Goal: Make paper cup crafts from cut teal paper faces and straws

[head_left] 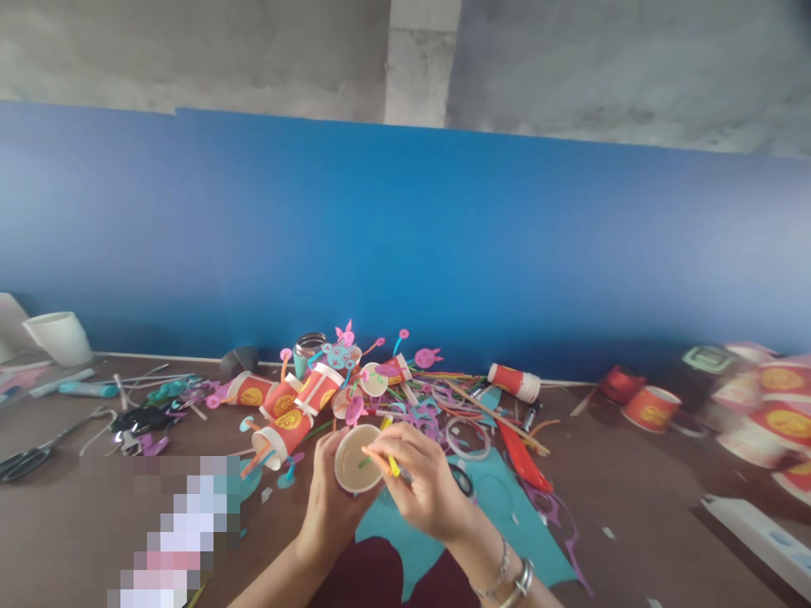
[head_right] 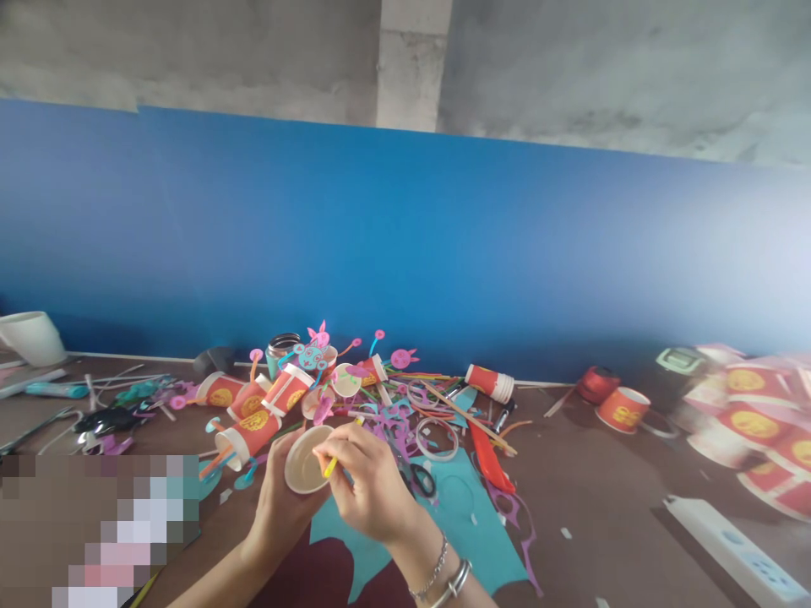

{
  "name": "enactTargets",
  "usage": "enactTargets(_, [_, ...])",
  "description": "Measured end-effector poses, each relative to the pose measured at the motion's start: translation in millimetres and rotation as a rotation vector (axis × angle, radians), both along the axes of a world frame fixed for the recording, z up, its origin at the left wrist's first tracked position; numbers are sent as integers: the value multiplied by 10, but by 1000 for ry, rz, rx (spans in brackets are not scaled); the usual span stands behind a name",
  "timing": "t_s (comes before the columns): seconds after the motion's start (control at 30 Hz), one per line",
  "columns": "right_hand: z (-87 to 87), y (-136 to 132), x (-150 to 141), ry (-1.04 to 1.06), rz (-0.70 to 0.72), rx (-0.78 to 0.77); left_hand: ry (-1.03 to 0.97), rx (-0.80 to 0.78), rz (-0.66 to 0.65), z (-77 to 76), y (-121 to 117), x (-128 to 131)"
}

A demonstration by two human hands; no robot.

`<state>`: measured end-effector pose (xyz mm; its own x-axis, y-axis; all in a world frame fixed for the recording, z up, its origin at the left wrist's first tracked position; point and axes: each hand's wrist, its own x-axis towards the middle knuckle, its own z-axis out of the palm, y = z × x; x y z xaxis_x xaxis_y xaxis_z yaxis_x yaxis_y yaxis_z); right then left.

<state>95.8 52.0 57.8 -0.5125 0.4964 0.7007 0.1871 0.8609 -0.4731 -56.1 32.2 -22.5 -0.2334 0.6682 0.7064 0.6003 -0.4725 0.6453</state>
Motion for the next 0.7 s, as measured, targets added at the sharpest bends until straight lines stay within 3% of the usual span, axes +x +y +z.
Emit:
enactTargets(0.3, [22, -27, -14, -116, 13, 66, -62, -73, -35, -49, -10, 2])
enactTargets(0.7, [42, -34, -46, -126, 37, -12, -60, -73, -73, -69, -22, 33])
